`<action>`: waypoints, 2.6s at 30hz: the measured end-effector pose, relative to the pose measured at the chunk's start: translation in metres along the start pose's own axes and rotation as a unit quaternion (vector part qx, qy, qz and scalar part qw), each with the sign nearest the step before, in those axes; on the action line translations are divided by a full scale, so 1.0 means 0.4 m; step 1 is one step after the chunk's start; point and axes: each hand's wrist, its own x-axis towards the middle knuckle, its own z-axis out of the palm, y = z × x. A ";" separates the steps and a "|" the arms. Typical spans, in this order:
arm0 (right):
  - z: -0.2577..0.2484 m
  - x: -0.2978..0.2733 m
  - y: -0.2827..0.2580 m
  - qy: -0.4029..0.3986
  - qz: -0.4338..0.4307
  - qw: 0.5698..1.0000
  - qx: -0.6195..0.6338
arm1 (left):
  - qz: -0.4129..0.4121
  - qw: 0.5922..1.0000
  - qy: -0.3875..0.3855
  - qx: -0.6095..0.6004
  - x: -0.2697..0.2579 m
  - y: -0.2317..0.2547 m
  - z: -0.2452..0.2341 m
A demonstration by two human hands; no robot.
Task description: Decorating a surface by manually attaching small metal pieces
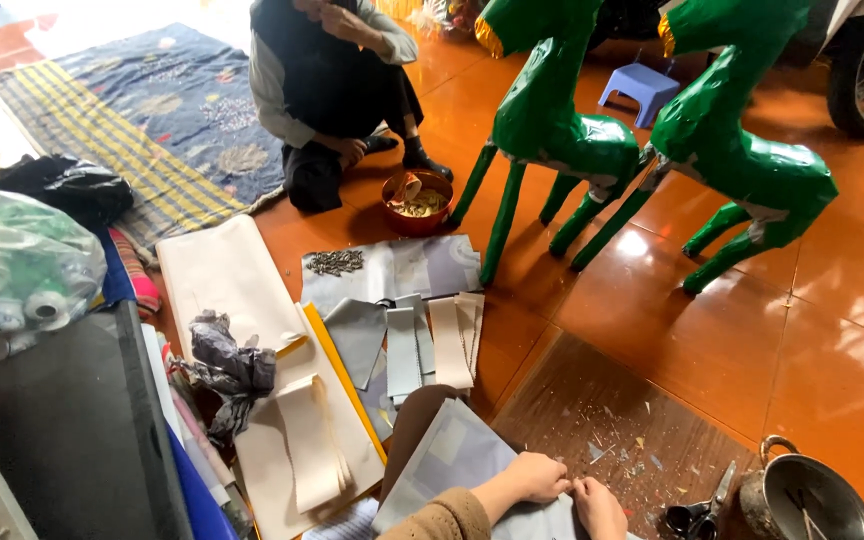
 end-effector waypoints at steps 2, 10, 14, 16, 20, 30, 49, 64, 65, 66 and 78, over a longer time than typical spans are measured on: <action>0.007 0.011 0.006 0.001 -0.002 1.000 0.000 | 0.003 1.000 -0.009 0.001 0.002 -0.003 0.000; 0.003 -0.004 0.008 0.022 -0.028 0.999 0.004 | 0.004 1.000 0.029 0.005 0.022 -0.019 0.034; -0.003 -0.020 0.003 0.018 -0.031 0.999 -0.003 | 0.000 0.999 0.039 -0.005 0.016 -0.015 0.036; -0.012 -0.028 -0.004 0.019 -0.032 0.999 -0.004 | -0.012 1.000 0.021 0.000 0.019 -0.013 0.030; -0.018 -0.033 -0.012 0.006 -0.016 1.000 -0.006 | -0.021 1.000 0.009 -0.008 0.012 -0.006 0.019; -0.041 -0.064 -0.032 0.004 -0.010 1.000 0.010 | -0.015 1.000 0.005 -0.005 0.013 -0.008 0.021; -0.017 -0.046 -0.018 0.020 -0.010 1.000 -0.003 | -0.009 1.000 -0.002 -0.005 0.013 -0.010 0.022; 0.002 -0.006 -0.001 0.001 0.001 1.000 0.002 | 0.008 1.000 -0.002 0.007 0.001 -0.001 0.004; -0.002 -0.011 -0.004 0.001 0.001 1.000 0.003 | 0.007 1.000 -0.003 0.007 0.001 -0.002 0.004; -0.006 -0.016 -0.007 0.000 0.002 1.000 0.009 | 0.003 1.000 -0.002 0.003 0.000 -0.003 0.003; -0.023 -0.054 -0.021 0.026 -0.019 0.999 -0.004 | -0.006 1.000 -0.005 0.002 0.000 -0.002 0.006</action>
